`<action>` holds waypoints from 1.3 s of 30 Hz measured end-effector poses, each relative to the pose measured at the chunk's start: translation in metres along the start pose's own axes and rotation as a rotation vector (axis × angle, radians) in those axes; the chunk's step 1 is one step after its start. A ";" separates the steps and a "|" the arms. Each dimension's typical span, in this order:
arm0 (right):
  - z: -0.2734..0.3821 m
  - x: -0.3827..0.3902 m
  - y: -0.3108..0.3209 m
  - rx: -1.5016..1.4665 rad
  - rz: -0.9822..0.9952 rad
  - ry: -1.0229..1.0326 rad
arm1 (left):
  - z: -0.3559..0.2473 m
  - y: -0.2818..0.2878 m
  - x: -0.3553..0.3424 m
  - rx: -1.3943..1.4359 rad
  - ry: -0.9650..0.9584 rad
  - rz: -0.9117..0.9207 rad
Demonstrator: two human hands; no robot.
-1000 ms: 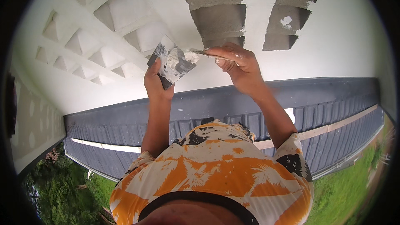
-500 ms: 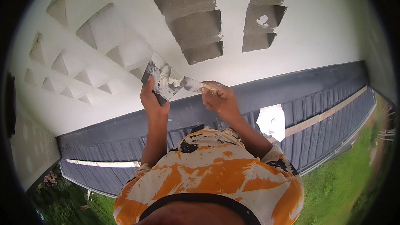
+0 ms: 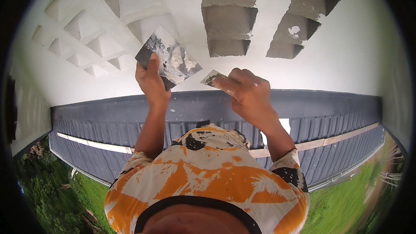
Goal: The person applies white plaster to a patterned ceiling using a trowel and a smaller putty knife. They repeatedly scoop plaster from the trowel and spread it into the recessed rectangular sections of the ceiling.
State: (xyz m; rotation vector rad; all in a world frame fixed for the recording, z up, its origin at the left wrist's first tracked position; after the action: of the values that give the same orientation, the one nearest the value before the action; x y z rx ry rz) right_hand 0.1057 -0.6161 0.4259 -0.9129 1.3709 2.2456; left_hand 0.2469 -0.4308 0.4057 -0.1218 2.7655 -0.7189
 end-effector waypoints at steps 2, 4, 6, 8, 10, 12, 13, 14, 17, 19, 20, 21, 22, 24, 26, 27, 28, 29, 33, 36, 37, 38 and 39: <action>-0.004 0.001 -0.001 -0.041 -0.057 -0.071 | 0.000 0.005 -0.003 -0.026 0.011 0.010; 0.002 -0.012 -0.009 0.035 0.000 0.016 | -0.001 0.004 0.000 -0.076 -0.014 0.063; 0.009 -0.013 -0.016 0.090 0.076 0.050 | -0.005 0.002 0.004 -0.091 -0.054 0.069; 0.006 -0.010 -0.010 0.006 0.116 -0.028 | -0.005 0.010 0.000 -0.087 -0.033 0.009; 0.004 -0.012 -0.010 -0.045 0.110 -0.069 | -0.007 0.013 0.000 -0.126 -0.033 0.016; 0.004 -0.016 -0.015 -0.064 0.057 -0.074 | -0.009 0.010 0.003 -0.210 -0.051 0.090; 0.004 -0.017 -0.019 -0.049 0.106 -0.067 | -0.010 0.009 0.001 -0.191 -0.050 0.078; 0.005 -0.017 -0.023 -0.033 0.155 -0.062 | -0.010 0.009 0.000 -0.171 -0.048 0.066; -0.013 -0.011 -0.031 -0.345 0.124 -0.140 | -0.017 0.023 -0.020 -0.012 -0.020 -0.134; -0.030 -0.021 -0.022 -0.697 0.097 -0.589 | -0.026 0.040 -0.030 0.040 -0.063 -0.171; -0.028 -0.038 -0.007 -0.772 -0.015 -0.617 | -0.033 0.042 -0.029 0.025 -0.026 -0.208; -0.030 -0.056 0.007 -0.761 -0.147 -0.509 | -0.033 0.050 -0.030 0.029 0.000 -0.182; -0.029 -0.078 0.022 -0.659 -0.267 -0.411 | -0.027 0.059 -0.031 -0.008 0.003 -0.181; -0.031 -0.124 0.041 -0.356 -0.453 -0.205 | -0.018 0.073 -0.028 0.009 0.004 -0.169; -0.040 -0.174 0.057 0.097 -0.608 0.019 | -0.007 0.081 -0.028 0.036 0.023 -0.158; -0.043 -0.199 0.057 0.319 -0.674 0.131 | -0.002 0.089 -0.027 0.042 0.032 -0.173; -0.045 -0.223 0.058 0.452 -0.693 0.173 | 0.000 0.097 -0.025 0.049 0.043 -0.190; -0.047 -0.246 0.054 0.580 -0.705 0.214 | 0.003 0.109 -0.021 0.026 0.049 -0.224; -0.072 -0.305 0.057 0.855 -0.669 0.299 | 0.001 0.135 -0.011 -0.048 0.108 -0.333; -0.078 -0.323 0.055 0.954 -0.624 0.391 | 0.003 0.158 -0.004 -0.082 0.099 -0.369; -0.077 -0.326 0.055 0.969 -0.593 0.406 | 0.003 0.164 -0.003 -0.096 0.100 -0.382; -0.075 -0.328 0.054 0.985 -0.563 0.421 | 0.004 0.169 -0.003 -0.108 0.101 -0.393; -0.077 -0.329 0.051 1.005 -0.509 0.403 | 0.005 0.173 -0.002 -0.120 0.102 -0.403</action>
State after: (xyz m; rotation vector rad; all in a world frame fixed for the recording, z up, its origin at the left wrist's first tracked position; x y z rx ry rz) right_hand 0.3408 -0.6976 0.6596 -1.1379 1.8545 0.8177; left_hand 0.2482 -0.2818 0.3179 -0.7012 2.9129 -0.6641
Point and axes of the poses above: each hand's wrist, its own x-axis away from the middle knuckle, its own y-axis out of the back of the hand, z = x × y, the point moved 3 cm from there along -x, towards the middle knuckle, and after that the axes turned 4 degrees about -z, right-handed, at the moved point
